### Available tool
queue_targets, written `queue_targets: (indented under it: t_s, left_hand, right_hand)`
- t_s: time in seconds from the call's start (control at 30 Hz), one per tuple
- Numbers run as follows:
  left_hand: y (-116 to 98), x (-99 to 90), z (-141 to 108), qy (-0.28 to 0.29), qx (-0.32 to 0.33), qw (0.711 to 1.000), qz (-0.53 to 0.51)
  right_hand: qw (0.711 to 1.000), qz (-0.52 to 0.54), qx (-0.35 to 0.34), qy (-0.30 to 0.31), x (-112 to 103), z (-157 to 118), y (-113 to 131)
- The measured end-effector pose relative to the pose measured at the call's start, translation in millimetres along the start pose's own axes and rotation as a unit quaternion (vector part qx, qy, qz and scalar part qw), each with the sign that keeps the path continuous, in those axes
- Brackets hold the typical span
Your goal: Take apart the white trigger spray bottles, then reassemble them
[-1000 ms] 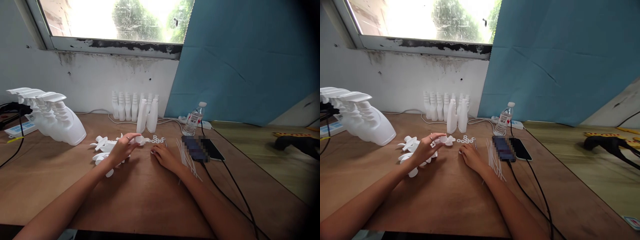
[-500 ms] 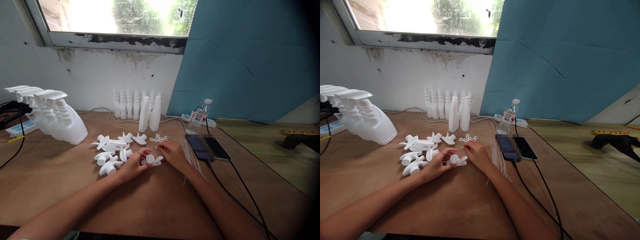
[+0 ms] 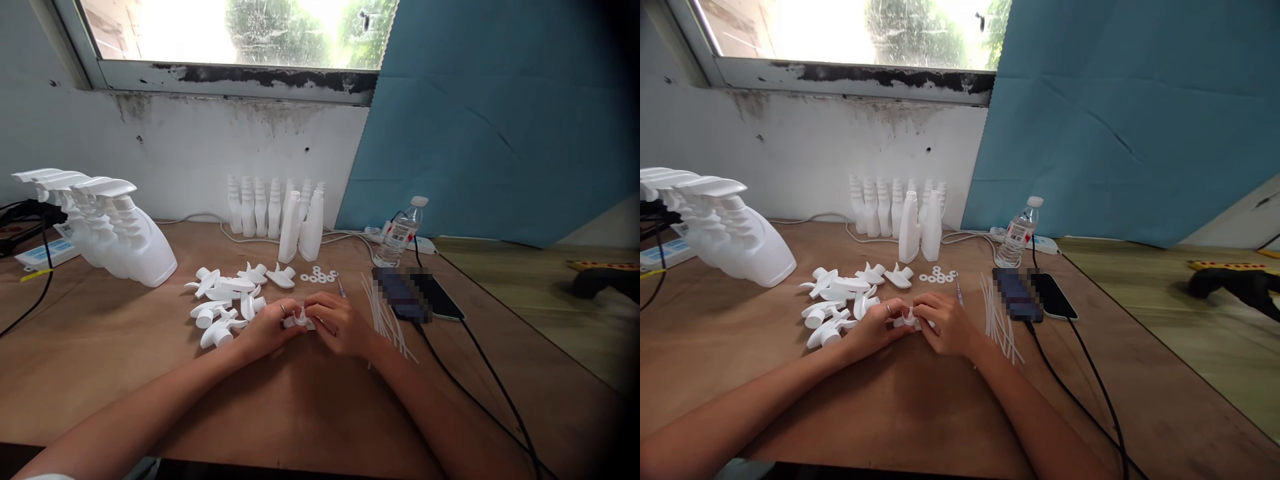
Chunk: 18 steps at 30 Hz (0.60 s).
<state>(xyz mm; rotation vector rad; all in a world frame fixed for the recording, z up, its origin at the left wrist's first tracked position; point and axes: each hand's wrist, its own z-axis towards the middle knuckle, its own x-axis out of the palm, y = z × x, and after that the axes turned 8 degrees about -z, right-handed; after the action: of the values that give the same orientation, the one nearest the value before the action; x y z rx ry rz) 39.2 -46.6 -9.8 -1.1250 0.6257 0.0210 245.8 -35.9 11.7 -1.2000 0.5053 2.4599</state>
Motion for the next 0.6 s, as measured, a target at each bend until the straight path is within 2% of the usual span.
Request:
queue_targets:
  t_s: [0.17,0.4,0.6]
  left_hand:
    - [-1.0,-3.4,-0.5,0.010,0.047,0.997,0.059]
    - [-0.6,-5.0,-0.1,0.013,0.093,0.992,0.082]
    - [1.3,-2.8,-0.6,0.003,0.078,0.994,0.074]
  right_hand:
    - [1.000,0.004,-0.020,0.011,-3.1,1.9,1.7]
    - [0.999,-0.008,-0.032,0.027,-2.2,4.8,1.9]
    - [0.999,-0.013,-0.029,0.004,3.2,0.7,-0.4]
